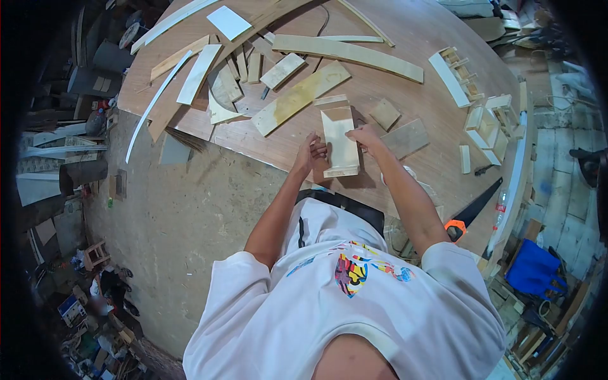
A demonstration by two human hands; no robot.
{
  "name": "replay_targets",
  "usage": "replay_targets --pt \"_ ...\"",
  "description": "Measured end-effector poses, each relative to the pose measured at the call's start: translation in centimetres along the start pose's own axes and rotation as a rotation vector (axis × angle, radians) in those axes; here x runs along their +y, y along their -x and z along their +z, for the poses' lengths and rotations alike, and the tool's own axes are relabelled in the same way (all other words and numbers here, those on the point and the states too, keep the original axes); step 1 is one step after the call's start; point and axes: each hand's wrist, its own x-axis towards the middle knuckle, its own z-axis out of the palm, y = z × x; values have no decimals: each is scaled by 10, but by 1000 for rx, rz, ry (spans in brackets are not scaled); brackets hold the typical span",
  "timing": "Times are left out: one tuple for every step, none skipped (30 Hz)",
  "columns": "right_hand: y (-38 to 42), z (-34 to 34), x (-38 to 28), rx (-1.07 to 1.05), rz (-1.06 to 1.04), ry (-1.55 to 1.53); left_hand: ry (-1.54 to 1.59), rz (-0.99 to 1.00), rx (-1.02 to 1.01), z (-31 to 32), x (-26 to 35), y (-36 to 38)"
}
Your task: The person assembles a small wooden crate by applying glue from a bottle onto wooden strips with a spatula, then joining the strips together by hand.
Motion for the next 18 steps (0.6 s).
replay_targets --pt "1 -2 -1 -50 14 -9 5 -8 -16 -2 0 -1" --pt "3 -3 -2 -100 27 -18 3 -6 -19 -3 -1 -1" --pt "1 -3 1 -96 24 -19 46 -31 -19 -4 -2 -1" --pt "-1 -3 3 -107 4 -4 90 -55 -20 -4 -2 -1" --pt "-3 -1 4 -118 -17 12 88 -52 -25 -3 -3 0" --pt "-10 2 10 -113 -21 11 119 -47 -23 -2 -3 2" --pt "-16 5 17 -54 -62 51 150 -44 -20 0 -3 3" --pt "-23 7 24 3 -102 92 149 -42 -25 0 -3 4" --pt "-23 6 24 6 -103 92 165 -47 -38 -2 -5 4" --pt "-23 6 25 -23 -101 47 181 -53 -50 -4 -6 3" --pt "-22 7 26 -54 -100 2 181 -51 -51 -6 -6 2" --pt "-17 7 23 -54 -102 1 189 -50 -89 -10 -8 0" --pt "-12 5 21 -39 -107 0 195 -50 -128 -13 -10 -3" --pt "-8 3 17 -23 -114 -1 193 -49 -132 -15 -12 -6" --pt "-9 2 16 -18 -115 -2 181 -49 -125 -12 -9 -2" --pt "-10 -1 14 -7 -115 62 168 -50 -117 -8 -5 3" --pt "-11 -3 12 6 -115 126 166 -50 -124 -3 -2 7" --pt "-5 -7 6 14 -117 124 124 -18 -130 7 5 15"
